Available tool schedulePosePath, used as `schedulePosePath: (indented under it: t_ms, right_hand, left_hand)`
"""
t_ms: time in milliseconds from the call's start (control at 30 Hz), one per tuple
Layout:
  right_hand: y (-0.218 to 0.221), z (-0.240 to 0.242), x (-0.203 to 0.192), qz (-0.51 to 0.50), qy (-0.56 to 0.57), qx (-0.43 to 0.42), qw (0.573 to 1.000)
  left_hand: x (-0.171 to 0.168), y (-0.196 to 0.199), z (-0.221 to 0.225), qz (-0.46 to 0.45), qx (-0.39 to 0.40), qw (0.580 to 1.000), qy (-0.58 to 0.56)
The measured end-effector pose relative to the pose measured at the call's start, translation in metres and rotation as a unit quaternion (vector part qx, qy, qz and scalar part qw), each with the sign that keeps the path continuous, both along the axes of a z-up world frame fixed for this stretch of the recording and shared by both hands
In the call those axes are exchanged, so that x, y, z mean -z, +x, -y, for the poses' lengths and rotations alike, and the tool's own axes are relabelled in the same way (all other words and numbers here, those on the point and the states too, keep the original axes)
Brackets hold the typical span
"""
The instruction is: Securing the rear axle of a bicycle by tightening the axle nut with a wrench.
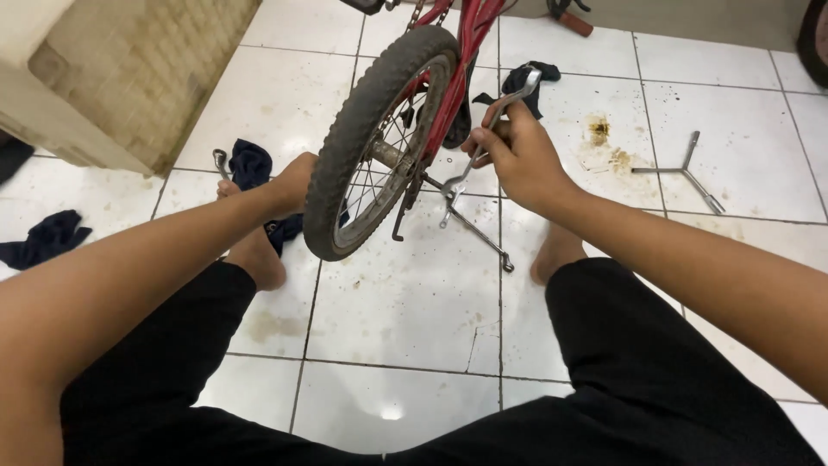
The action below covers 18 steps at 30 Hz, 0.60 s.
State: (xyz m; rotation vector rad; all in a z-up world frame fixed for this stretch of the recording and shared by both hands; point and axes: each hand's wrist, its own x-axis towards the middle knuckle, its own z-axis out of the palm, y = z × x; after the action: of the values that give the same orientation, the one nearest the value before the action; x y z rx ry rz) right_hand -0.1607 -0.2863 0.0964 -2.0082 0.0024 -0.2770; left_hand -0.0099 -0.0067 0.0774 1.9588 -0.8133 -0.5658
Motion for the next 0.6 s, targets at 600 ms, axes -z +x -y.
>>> schedulePosePath:
  t_ms: [600]
  right_hand:
    - [0.006,0.015,-0.007,-0.028,0.063,0.074,0.995]
  left_hand:
    - [0.038,0.019,-0.017,-0.018,0.021,0.997,0.070]
